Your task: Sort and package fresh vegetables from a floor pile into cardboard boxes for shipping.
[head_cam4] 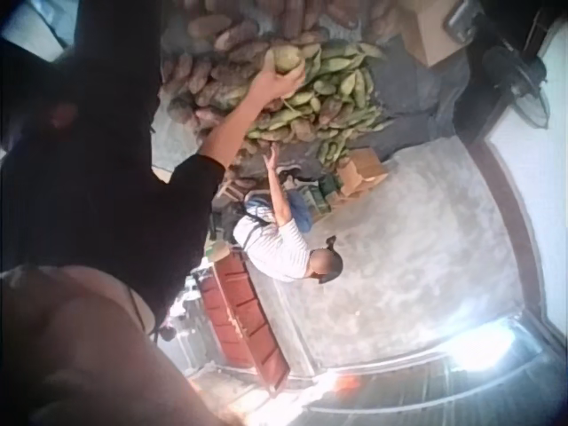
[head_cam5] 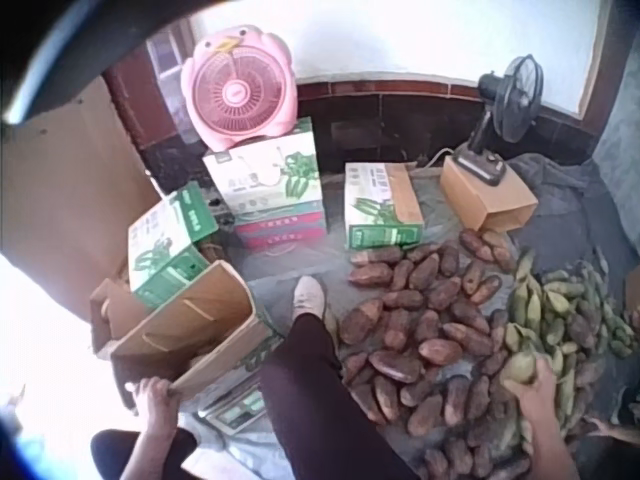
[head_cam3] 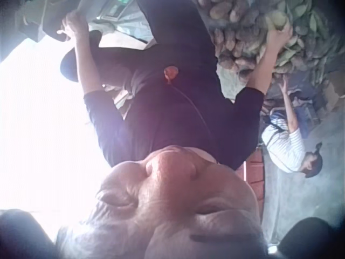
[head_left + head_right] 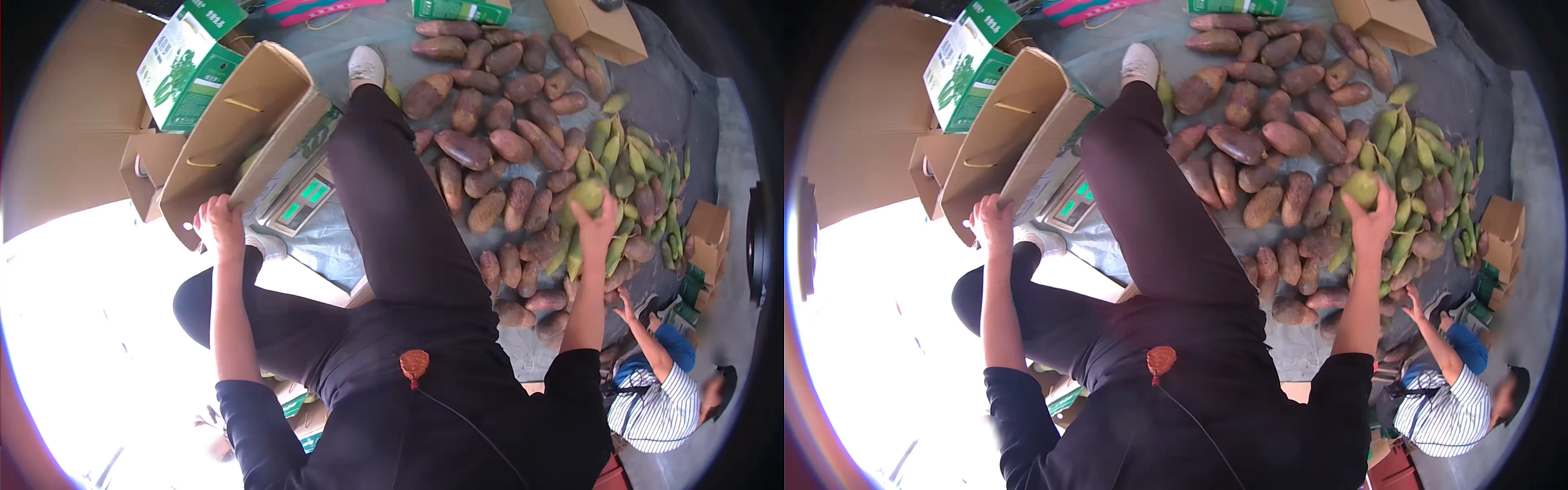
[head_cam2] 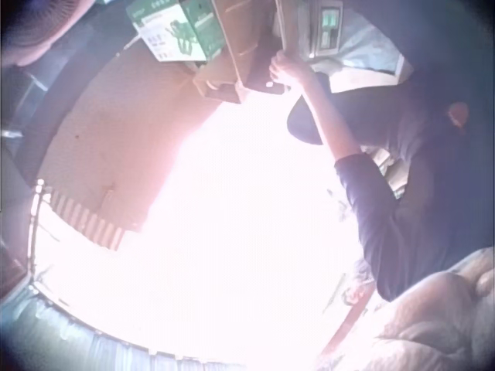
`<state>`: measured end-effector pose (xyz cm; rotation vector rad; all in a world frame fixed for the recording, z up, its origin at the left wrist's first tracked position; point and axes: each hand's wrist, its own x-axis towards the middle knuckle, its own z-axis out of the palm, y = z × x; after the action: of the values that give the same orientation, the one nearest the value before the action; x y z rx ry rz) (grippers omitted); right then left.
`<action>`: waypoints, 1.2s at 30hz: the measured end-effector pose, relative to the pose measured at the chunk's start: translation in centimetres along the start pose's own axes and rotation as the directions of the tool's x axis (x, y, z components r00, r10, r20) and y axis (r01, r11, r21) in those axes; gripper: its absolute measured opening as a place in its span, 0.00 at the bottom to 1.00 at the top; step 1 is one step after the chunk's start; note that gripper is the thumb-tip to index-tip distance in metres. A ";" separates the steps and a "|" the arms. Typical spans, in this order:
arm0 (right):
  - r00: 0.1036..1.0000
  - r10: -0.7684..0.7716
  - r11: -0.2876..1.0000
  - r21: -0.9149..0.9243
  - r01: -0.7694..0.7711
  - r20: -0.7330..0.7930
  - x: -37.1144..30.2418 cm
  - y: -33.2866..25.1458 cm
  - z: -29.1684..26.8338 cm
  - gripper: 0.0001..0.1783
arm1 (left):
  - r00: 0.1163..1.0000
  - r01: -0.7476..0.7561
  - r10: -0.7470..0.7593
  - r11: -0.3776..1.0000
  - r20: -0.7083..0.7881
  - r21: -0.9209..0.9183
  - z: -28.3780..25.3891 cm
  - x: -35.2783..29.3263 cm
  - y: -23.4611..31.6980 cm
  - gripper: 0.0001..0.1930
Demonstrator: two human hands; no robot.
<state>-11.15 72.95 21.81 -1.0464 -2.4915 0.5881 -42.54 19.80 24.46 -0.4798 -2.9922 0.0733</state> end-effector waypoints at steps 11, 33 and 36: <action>0.870 -0.463 0.273 0.907 0.321 -0.168 7.6 -36.7 4.0 0.24 | 0.998 0.020 -0.024 0.998 -0.062 -0.066 -0.9 -0.3 0.6 0.08; 0.875 0.431 0.893 -0.245 -0.379 0.220 5.5 1.6 7.7 0.26 | 0.999 -0.039 0.039 0.999 0.003 0.036 1.0 0.3 -1.8 0.13; 0.775 0.627 0.751 -0.333 -0.570 0.086 0.5 19.1 3.1 0.33 | 0.995 -0.097 0.097 0.994 -0.005 -0.043 3.4 1.6 0.2 0.13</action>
<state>-1.88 84.78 9.57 -2.0456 -2.4149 0.5188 -44.41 20.44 21.19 -0.6301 -2.9718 0.0154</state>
